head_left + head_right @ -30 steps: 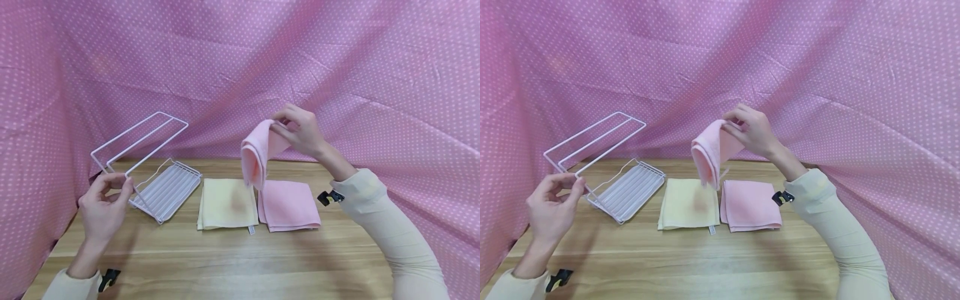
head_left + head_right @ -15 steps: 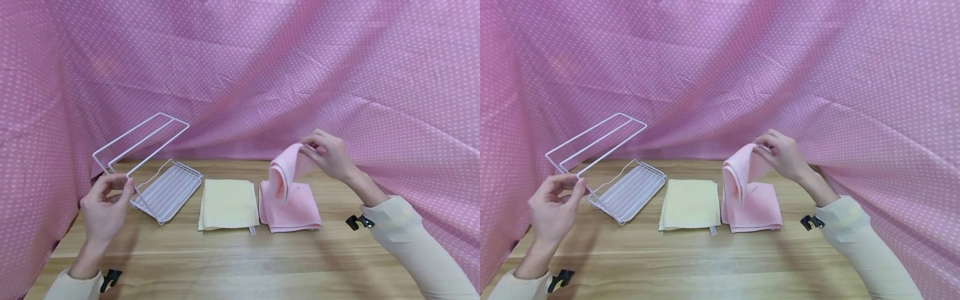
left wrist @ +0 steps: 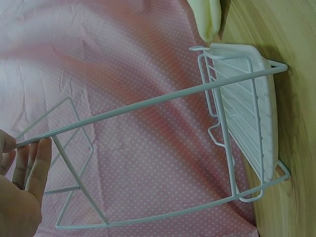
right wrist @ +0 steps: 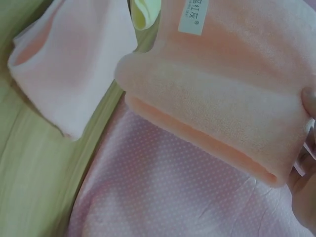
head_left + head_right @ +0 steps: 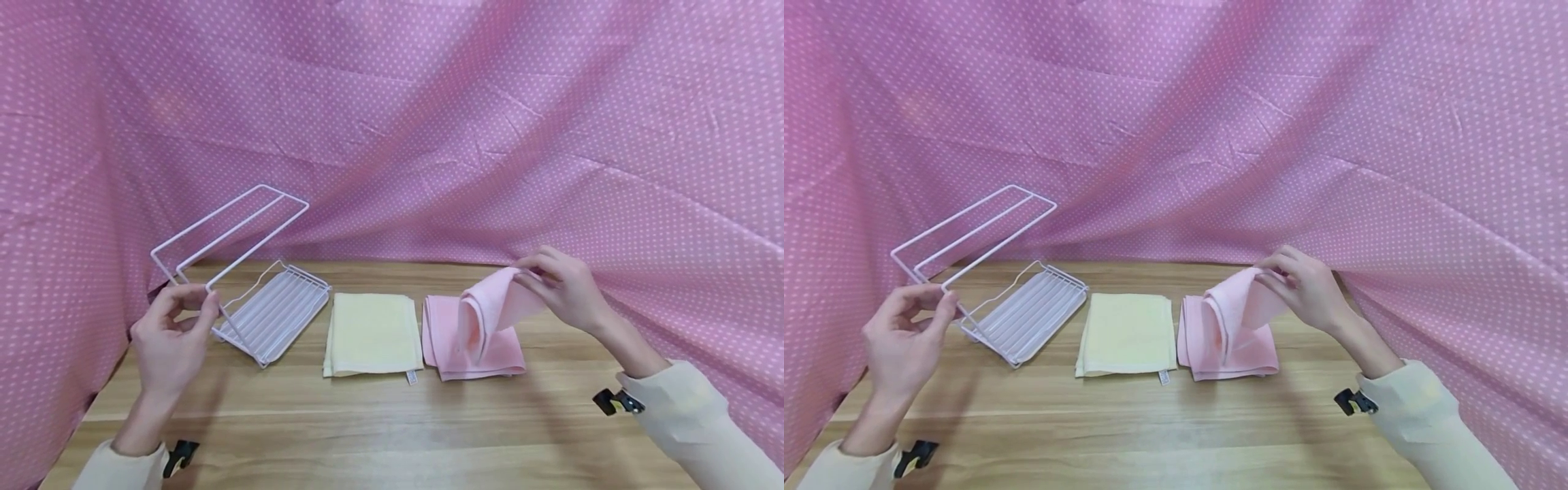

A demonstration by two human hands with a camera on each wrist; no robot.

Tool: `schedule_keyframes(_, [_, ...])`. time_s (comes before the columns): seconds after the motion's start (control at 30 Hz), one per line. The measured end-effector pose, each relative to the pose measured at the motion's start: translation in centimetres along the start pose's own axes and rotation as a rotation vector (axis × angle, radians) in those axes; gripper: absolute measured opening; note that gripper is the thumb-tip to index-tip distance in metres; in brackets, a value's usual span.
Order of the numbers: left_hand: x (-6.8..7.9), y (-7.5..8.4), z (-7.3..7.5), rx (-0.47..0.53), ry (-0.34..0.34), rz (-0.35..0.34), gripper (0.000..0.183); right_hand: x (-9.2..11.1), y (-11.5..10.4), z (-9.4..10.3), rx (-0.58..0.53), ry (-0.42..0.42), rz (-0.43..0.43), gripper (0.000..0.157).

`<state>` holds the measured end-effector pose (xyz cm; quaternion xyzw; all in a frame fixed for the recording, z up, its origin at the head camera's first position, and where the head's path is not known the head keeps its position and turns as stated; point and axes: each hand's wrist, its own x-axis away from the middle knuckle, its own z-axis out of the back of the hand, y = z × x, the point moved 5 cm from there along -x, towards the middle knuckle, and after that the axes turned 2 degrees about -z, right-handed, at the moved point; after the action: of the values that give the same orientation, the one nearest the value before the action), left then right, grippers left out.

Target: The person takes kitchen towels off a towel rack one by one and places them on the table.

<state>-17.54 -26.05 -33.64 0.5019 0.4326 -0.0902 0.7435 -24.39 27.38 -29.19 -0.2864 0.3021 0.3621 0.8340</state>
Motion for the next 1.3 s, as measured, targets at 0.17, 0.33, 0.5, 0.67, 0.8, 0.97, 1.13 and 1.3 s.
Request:
schedule_keyframes(0.17, [0.0, -0.1, 0.0, -0.005, -0.01, -0.006, 0.02, 1.5, 0.2, 1.0, 0.024, -0.022, -0.015, 0.031])
schedule_keyframes(0.33, [0.0, 0.0, 0.0, -0.01, -0.011, -0.006, 0.019, 3.1, 0.4, 2.4, 0.053, -0.052, -0.048, 0.034])
schedule_keyframes(0.5, [-0.1, 0.2, 0.0, 0.008, 0.009, -0.009, 0.016, 4.4, 0.9, 3.6, 0.096, -0.081, -0.115, 0.035])
schedule_keyframes(0.67, [-0.1, 0.0, 0.1, -0.001, -0.006, -0.013, 0.018, 5.7, 1.5, 4.6, 0.148, -0.121, -0.177, 0.033])
schedule_keyframes(0.8, [0.0, -0.1, 0.1, -0.007, -0.012, -0.013, 0.021, 6.8, 1.9, 5.4, 0.177, -0.139, -0.213, 0.032])
schedule_keyframes(0.97, [0.0, 0.2, -0.1, -0.003, -0.002, -0.014, 0.017, 8.1, 2.3, 6.6, 0.193, -0.151, -0.226, 0.033])
schedule_keyframes(1.13, [0.2, 0.4, 0.0, -0.01, 0.001, -0.014, 0.016, 9.5, 2.6, 7.9, 0.198, -0.162, -0.258, 0.031])
schedule_keyframes(1.3, [0.4, 0.4, 0.0, -0.018, -0.003, -0.011, 0.017, 10.9, 2.9, 9.0, 0.202, -0.176, -0.279, 0.031])
